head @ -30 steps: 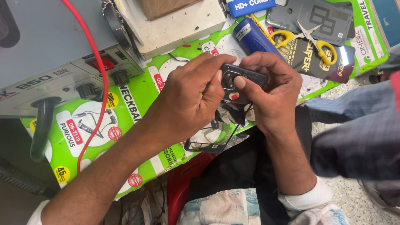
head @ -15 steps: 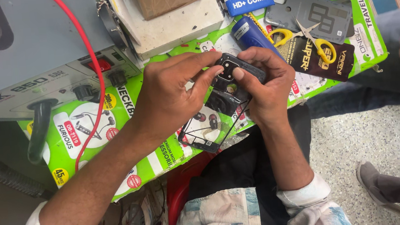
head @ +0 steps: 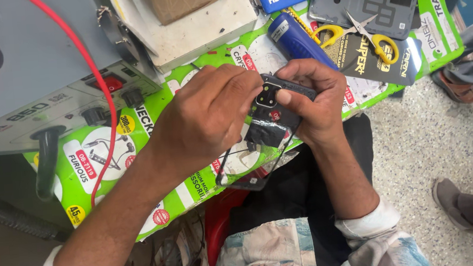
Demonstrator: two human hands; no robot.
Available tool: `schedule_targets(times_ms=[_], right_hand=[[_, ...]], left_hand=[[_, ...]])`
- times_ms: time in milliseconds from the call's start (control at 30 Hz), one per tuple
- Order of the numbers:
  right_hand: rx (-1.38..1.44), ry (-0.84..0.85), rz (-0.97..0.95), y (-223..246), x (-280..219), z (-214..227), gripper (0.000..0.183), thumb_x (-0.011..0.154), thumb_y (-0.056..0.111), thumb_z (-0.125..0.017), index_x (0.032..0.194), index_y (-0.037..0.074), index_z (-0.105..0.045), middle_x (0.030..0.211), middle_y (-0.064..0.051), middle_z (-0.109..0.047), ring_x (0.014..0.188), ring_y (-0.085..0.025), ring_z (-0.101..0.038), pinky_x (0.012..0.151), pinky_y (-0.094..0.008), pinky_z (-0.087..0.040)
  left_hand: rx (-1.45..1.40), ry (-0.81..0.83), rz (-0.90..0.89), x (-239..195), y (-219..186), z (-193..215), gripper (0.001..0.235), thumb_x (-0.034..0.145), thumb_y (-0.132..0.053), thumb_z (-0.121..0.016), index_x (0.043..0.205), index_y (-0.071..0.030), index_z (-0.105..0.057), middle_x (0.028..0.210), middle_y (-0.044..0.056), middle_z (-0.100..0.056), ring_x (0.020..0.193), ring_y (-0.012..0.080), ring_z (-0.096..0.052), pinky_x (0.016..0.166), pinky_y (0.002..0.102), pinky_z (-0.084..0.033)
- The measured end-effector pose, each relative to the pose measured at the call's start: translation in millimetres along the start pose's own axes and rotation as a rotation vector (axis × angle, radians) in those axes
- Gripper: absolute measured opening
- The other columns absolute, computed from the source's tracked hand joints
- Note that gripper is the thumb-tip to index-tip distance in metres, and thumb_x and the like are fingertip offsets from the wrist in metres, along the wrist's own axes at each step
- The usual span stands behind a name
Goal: The person is seated at a cluttered workbench, handling a black smartphone and a small black electronic component. They manipulate the component with their hands, then pick up the smartphone and inspect its back. The person then opens a plastic compartment box containing various electronic parts and searches through it, picking up and examining small items.
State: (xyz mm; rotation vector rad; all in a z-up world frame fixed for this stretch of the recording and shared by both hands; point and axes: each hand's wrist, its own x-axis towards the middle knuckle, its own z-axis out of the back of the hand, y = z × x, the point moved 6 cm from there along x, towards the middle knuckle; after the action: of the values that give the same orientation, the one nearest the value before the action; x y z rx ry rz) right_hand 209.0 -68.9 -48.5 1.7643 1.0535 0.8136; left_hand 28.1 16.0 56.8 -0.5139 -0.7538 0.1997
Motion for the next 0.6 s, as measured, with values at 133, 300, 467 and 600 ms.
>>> schedule_targets(times_ms=[133,300,467,600], right_hand=[[0.039,0.044,-0.007,-2,-2,4,0.031,0.086,0.004,-0.084,0.112,-0.004,-0.068,0.103,-0.012,-0.072,0.088,-0.014,-0.07,0.083,-0.025,-0.059],[0.062,0.061,-0.002,-5,-3,7,0.032,0.085,0.006,-0.086,0.11,-0.003,-0.068,0.105,-0.013,-0.071,0.088,-0.015,-0.071,0.083,-0.026,-0.059],[0.042,0.061,0.005,-5,-3,6,0.032,0.085,0.005,-0.086,0.11,-0.003,-0.068,0.102,-0.014,-0.072,0.089,-0.016,-0.071,0.084,-0.027,-0.059],[0.043,0.068,0.0,-5,-3,6,0.032,0.085,0.005,-0.086,0.109,-0.003,-0.068,0.102,-0.015,-0.073,0.088,-0.017,-0.072,0.083,-0.027,-0.06]], left_hand=[[0.051,0.049,-0.083,2,-4,-3,0.017,0.102,-0.002,-0.072,0.109,0.001,-0.057,0.104,0.009,-0.06,0.094,0.027,-0.063,0.085,0.041,-0.05],[0.126,0.067,-0.139,0,-2,-12,0.016,0.104,-0.002,-0.071,0.108,0.0,-0.055,0.104,0.007,-0.055,0.099,0.0238,-0.063,0.086,0.041,-0.046],[0.097,0.057,-0.104,-2,3,-13,0.019,0.104,-0.003,-0.069,0.111,-0.003,-0.052,0.107,0.006,-0.055,0.102,0.0236,-0.061,0.092,0.043,-0.044],[0.106,-0.008,-0.062,0,9,-4,0.019,0.096,-0.004,-0.064,0.105,-0.003,-0.048,0.103,0.009,-0.054,0.102,0.026,-0.061,0.09,0.043,-0.043]])
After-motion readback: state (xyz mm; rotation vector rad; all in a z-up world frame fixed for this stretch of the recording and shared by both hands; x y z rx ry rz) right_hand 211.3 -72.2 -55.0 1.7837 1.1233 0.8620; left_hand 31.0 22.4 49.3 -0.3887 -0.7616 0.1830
